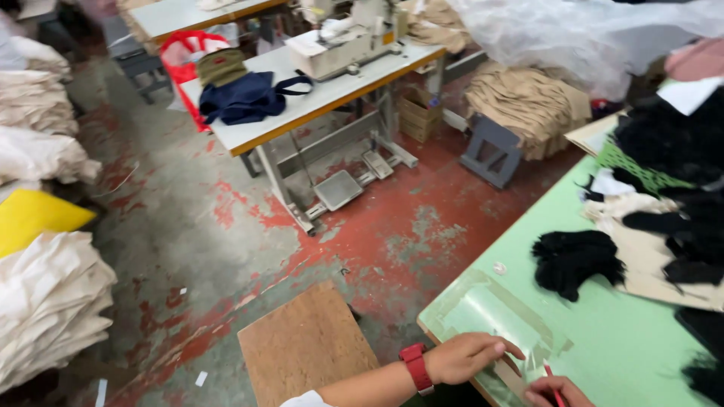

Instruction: The person marks a black fabric piece with a red pencil while using a cardboard template as a guide. They repeatedly pick up the fabric, align it with the template, and draw lines along the edges before placing the fabric aside.

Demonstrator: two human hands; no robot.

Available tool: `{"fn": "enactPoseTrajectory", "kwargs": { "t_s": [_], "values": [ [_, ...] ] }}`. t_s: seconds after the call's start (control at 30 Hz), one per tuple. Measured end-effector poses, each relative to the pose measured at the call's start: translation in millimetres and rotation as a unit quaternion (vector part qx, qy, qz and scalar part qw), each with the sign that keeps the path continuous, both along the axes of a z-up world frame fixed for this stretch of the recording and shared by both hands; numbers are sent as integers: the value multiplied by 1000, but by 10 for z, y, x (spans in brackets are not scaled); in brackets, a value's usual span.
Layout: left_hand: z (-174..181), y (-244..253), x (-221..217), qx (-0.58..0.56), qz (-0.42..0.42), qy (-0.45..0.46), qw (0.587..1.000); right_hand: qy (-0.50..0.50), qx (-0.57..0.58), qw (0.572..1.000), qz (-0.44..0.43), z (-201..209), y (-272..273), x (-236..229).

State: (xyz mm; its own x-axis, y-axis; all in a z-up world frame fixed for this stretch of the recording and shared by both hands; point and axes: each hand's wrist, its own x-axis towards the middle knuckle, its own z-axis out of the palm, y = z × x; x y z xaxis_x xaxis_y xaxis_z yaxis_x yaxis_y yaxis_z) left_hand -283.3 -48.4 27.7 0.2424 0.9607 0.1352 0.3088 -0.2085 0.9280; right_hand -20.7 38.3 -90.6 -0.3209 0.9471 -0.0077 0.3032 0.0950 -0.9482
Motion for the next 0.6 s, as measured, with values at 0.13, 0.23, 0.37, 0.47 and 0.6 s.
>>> {"fn": "enactPoseTrajectory", "kwargs": {
  "t_s": [0.13,0.23,0.37,0.47,0.6],
  "values": [
    [-110,43,16,73,-43,101,991,-96,-20,995,-32,552,-209,-62],
    [-35,21,44,62,-56,162,983,-37,10,998,59,598,-228,-19],
    [112,-31,9,62,-56,154,985,5,42,995,94,777,-315,-88],
    [172,-49,1,71,-59,144,985,-27,102,990,95,1029,-399,-114],
    [251,-47,15,77,-56,126,988,-25,92,991,90,1274,-465,-113]
  ]
}}
